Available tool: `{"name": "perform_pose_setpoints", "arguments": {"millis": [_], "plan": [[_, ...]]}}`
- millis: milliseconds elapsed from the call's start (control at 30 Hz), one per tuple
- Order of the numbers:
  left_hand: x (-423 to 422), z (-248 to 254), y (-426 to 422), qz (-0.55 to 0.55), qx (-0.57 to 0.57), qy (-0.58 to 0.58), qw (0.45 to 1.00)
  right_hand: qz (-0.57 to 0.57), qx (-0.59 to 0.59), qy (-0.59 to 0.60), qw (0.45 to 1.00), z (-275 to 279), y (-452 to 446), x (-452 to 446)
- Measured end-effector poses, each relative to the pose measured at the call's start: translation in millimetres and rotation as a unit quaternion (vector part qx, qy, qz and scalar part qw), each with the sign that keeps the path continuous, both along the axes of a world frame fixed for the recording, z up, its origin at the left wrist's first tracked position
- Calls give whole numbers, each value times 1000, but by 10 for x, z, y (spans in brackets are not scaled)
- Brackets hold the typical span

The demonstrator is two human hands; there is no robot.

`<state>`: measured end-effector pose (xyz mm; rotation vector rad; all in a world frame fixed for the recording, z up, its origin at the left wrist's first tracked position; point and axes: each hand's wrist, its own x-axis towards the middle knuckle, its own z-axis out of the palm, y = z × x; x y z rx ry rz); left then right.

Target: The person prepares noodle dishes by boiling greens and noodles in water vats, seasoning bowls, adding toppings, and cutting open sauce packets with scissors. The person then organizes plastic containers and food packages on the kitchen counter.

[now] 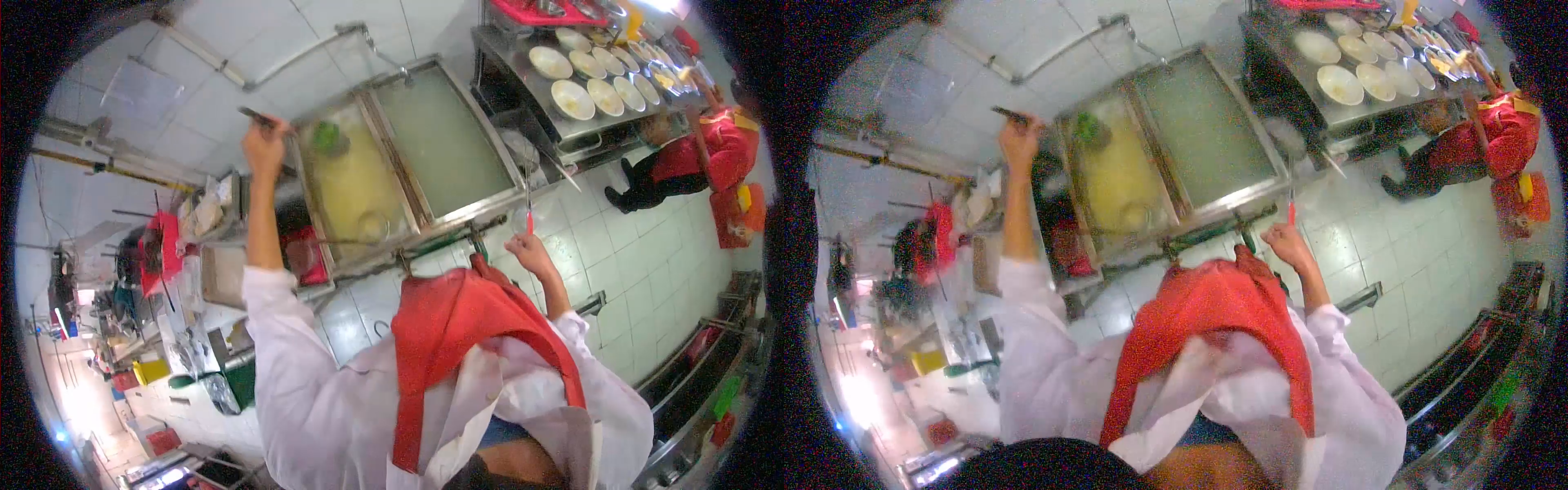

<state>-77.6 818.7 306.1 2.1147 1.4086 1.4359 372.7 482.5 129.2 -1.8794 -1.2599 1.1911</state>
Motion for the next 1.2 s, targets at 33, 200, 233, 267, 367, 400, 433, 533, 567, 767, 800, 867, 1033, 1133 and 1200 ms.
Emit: {"name": "perform_pose_setpoints", "arguments": {"millis": [33, 200, 233, 267, 367, 400, 433, 533, 567, 767, 800, 867, 1033, 1133, 1200], "plan": [[70, -40, -78, -16, 6, -24, 1000, 16, 11, -60, 998, 90, 149, 13], [156, 59, -438, -4, -56, -29, 998, -94, 27, 1, 995, 244, 97, -222], [215, 24, -472, -22, 8, 15, 1000, -51, 58, -39, 996, 367, 170, -265], [279, 8, -408, -39, 64, 59, 995, -11, 78, -81, 994, 475, 272, -290], [167, 192, -622, 19, 31, 24, 999, 34, 61, -57, 996, 671, 387, -619], [171, 290, -573, 1, 22, -70, 997, 65, 144, -20, 987, 772, 670, -757], [127, 150, -525, -30, 35, -79, 996, 115, 127, 14, 985, 967, 940, -945], [342, 33, -857, 6, 150, 90, 985, 222, 36, 204, 953, 1225, 1644, -1688], [433, 5, -966, -14, 140, 93, 986, 198, -3, 256, 946, 1411, 1850, -1969], [487, 177, -1411, -34, 119, 107, 987, 168, -47, 562, 809, 1187, 2550, -2851], [414, 225, -1447, -83, 84, 137, 984, 174, -54, 562, 807, 1131, 2533, -2792], [380, 382, -1615, -97, 93, 149, 980, 266, 32, 494, 827, 1023, 2596, -2703], [60, 638, -2150, -19, 110, 110, 988, 193, -69, 419, 885, 685, 3000, -2790], [-311, 212, -2466, 126, 59, 43, 989, 171, -48, 354, 918, 958, 3063, -2580], [-445, -131, -2832, 256, 1, 55, 965, 161, -32, 383, 909, 1047, 3123, -2429]]}}
